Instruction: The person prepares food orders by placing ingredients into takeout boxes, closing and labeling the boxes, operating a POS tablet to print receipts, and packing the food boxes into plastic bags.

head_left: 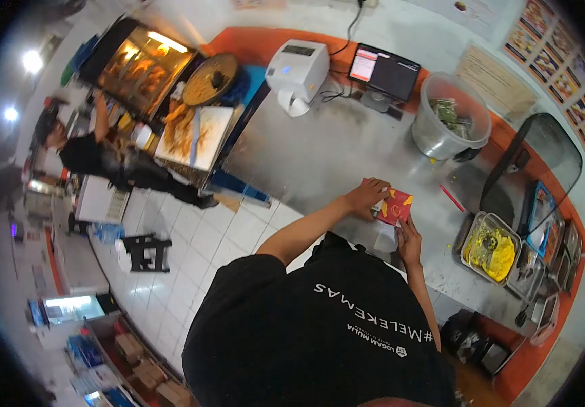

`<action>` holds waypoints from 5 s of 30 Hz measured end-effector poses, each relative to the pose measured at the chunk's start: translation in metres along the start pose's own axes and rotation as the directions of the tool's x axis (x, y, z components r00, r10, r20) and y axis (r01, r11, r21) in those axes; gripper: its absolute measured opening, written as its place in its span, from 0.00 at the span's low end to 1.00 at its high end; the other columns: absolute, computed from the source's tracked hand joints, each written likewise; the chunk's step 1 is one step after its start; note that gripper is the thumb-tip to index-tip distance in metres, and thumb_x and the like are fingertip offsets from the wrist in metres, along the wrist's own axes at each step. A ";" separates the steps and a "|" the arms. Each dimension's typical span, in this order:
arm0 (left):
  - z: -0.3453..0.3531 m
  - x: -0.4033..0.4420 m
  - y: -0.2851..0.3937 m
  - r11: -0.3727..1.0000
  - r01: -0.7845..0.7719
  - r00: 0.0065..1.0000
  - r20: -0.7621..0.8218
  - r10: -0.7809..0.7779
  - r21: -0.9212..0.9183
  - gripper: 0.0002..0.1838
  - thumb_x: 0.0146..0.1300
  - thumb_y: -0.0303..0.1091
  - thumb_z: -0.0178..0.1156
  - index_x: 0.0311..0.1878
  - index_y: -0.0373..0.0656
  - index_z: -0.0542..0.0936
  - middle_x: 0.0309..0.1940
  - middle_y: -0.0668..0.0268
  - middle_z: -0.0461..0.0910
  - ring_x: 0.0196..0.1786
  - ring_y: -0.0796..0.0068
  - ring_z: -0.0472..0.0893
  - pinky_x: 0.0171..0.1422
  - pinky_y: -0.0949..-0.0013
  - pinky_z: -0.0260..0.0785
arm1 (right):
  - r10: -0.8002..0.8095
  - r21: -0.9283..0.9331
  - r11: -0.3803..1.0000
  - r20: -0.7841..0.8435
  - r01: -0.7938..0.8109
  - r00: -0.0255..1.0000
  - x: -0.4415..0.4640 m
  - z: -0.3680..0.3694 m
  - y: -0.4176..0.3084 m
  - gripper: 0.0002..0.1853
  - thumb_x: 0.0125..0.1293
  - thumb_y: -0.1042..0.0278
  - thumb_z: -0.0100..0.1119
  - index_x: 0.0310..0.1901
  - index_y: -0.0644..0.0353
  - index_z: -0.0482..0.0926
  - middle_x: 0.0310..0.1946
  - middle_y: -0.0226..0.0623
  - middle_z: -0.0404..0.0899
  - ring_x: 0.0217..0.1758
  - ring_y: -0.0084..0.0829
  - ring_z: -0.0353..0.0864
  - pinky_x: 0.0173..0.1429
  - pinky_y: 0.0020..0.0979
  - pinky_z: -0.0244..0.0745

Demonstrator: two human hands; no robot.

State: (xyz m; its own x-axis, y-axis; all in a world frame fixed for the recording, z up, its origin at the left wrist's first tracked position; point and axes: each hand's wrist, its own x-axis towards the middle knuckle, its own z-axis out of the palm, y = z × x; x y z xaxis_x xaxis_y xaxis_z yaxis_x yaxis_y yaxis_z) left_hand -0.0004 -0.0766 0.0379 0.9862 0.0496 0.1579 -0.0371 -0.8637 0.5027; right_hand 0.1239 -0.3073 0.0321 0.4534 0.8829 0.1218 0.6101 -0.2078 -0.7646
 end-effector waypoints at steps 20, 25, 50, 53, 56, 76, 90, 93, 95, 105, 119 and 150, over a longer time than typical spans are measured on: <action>-0.089 -0.034 -0.098 0.887 0.133 0.833 -0.435 -0.342 -0.442 0.31 0.49 0.35 0.74 0.57 0.42 0.73 0.64 0.53 0.66 0.69 0.54 0.64 0.76 0.51 0.52 | 0.323 -0.068 0.933 -0.268 -0.352 0.908 0.019 0.004 -0.094 0.17 0.60 0.77 0.64 0.52 0.61 0.82 0.63 0.48 0.71 0.60 0.42 0.76 0.60 0.38 0.75; -0.176 -0.089 -0.245 0.660 0.541 0.100 -0.740 -0.665 -0.520 0.26 0.58 0.29 0.67 0.59 0.38 0.72 0.56 0.53 0.69 0.59 0.53 0.69 0.65 0.56 0.62 | 0.363 0.095 0.932 -0.249 -0.350 0.898 0.066 0.002 -0.136 0.07 0.64 0.73 0.63 0.40 0.67 0.83 0.50 0.47 0.79 0.52 0.39 0.80 0.57 0.34 0.74; -0.278 -0.092 -0.260 0.795 0.606 0.677 -0.553 -0.485 0.044 0.37 0.63 0.40 0.64 0.72 0.42 0.60 0.71 0.48 0.58 0.75 0.43 0.52 0.76 0.45 0.45 | 0.050 -0.459 0.886 -0.065 -0.075 0.997 0.426 0.098 -0.070 0.38 0.63 0.68 0.55 0.74 0.55 0.51 0.70 0.54 0.59 0.46 0.57 0.81 0.50 0.51 0.79; -0.286 -0.088 -0.263 0.787 0.617 0.669 -0.547 -0.504 0.030 0.37 0.63 0.39 0.65 0.72 0.42 0.61 0.71 0.48 0.57 0.75 0.42 0.52 0.77 0.45 0.45 | 0.169 -0.374 0.919 0.075 -0.129 0.983 0.401 0.103 -0.096 0.36 0.64 0.68 0.54 0.73 0.56 0.53 0.66 0.55 0.64 0.46 0.58 0.80 0.49 0.51 0.79; -0.291 -0.083 -0.266 0.781 0.624 0.676 -0.519 -0.523 0.026 0.37 0.62 0.39 0.65 0.72 0.42 0.61 0.72 0.49 0.55 0.76 0.42 0.50 0.77 0.45 0.44 | 0.002 -0.344 0.939 0.042 0.013 0.999 0.405 0.110 -0.093 0.33 0.65 0.70 0.52 0.71 0.57 0.54 0.62 0.55 0.67 0.46 0.59 0.80 0.48 0.52 0.78; -0.290 -0.090 -0.273 0.727 0.684 0.624 -0.474 -0.621 -0.051 0.39 0.66 0.46 0.63 0.74 0.43 0.58 0.74 0.52 0.49 0.78 0.48 0.46 0.78 0.45 0.44 | -0.076 -0.239 0.966 0.092 0.096 0.993 0.492 0.105 -0.102 0.38 0.57 0.80 0.51 0.70 0.63 0.51 0.69 0.49 0.62 0.51 0.51 0.80 0.52 0.45 0.78; -0.199 -0.136 -0.335 0.620 0.321 0.352 -0.518 -0.780 -0.716 0.23 0.64 0.24 0.62 0.59 0.39 0.64 0.56 0.58 0.71 0.61 0.66 0.72 0.67 0.64 0.64 | 0.083 0.347 0.910 0.381 -0.225 0.921 0.397 0.222 -0.179 0.12 0.65 0.71 0.58 0.49 0.66 0.78 0.37 0.40 0.84 0.40 0.29 0.83 0.45 0.32 0.78; -0.201 -0.130 -0.325 0.456 0.191 0.340 -0.377 -0.862 -0.869 0.24 0.64 0.22 0.61 0.60 0.40 0.63 0.53 0.60 0.74 0.55 0.71 0.75 0.62 0.69 0.68 | 0.184 0.420 0.831 0.411 -0.365 0.893 0.390 0.260 -0.192 0.14 0.67 0.68 0.60 0.49 0.68 0.78 0.41 0.42 0.84 0.42 0.29 0.83 0.47 0.31 0.79; -0.204 -0.130 -0.321 0.455 0.216 0.334 -0.373 -0.866 -0.864 0.25 0.63 0.22 0.60 0.61 0.39 0.63 0.51 0.58 0.75 0.52 0.71 0.76 0.59 0.68 0.69 | 0.259 0.460 0.796 0.330 -0.394 0.908 0.392 0.274 -0.202 0.17 0.67 0.66 0.62 0.51 0.71 0.77 0.45 0.44 0.83 0.46 0.30 0.83 0.51 0.30 0.78; -0.242 -0.124 -0.299 0.685 0.556 0.427 -0.544 -0.722 -0.471 0.17 0.60 0.23 0.63 0.52 0.40 0.75 0.52 0.61 0.77 0.53 0.66 0.77 0.59 0.66 0.69 | 0.434 0.646 0.524 0.357 -0.554 0.827 0.403 0.312 -0.207 0.20 0.59 0.70 0.69 0.51 0.70 0.78 0.39 0.39 0.83 0.41 0.27 0.83 0.47 0.27 0.77; -0.249 -0.123 -0.299 0.861 0.482 0.707 -0.510 -0.491 -0.161 0.13 0.50 0.29 0.70 0.42 0.45 0.85 0.47 0.63 0.80 0.56 0.60 0.76 0.62 0.59 0.66 | 0.367 0.599 0.643 0.306 -0.477 0.879 0.390 0.315 -0.200 0.12 0.64 0.78 0.60 0.49 0.70 0.78 0.40 0.38 0.83 0.43 0.26 0.82 0.48 0.27 0.76; -0.271 -0.117 -0.332 0.973 0.231 0.916 -0.336 -0.218 -0.003 0.06 0.55 0.35 0.62 0.32 0.43 0.81 0.34 0.65 0.79 0.43 0.61 0.80 0.49 0.57 0.72 | 0.204 0.648 0.630 0.394 -0.428 0.896 0.403 0.298 -0.191 0.13 0.65 0.71 0.65 0.49 0.68 0.81 0.34 0.31 0.80 0.37 0.21 0.77 0.44 0.24 0.73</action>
State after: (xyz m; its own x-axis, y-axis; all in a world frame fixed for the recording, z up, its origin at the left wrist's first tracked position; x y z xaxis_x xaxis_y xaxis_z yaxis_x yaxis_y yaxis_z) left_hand -0.1475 0.3407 0.0827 0.8575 0.4024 0.3205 0.1909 -0.8275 0.5280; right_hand -0.0035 0.2132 0.0387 0.2745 0.9149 -0.2960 -0.2314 -0.2359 -0.9438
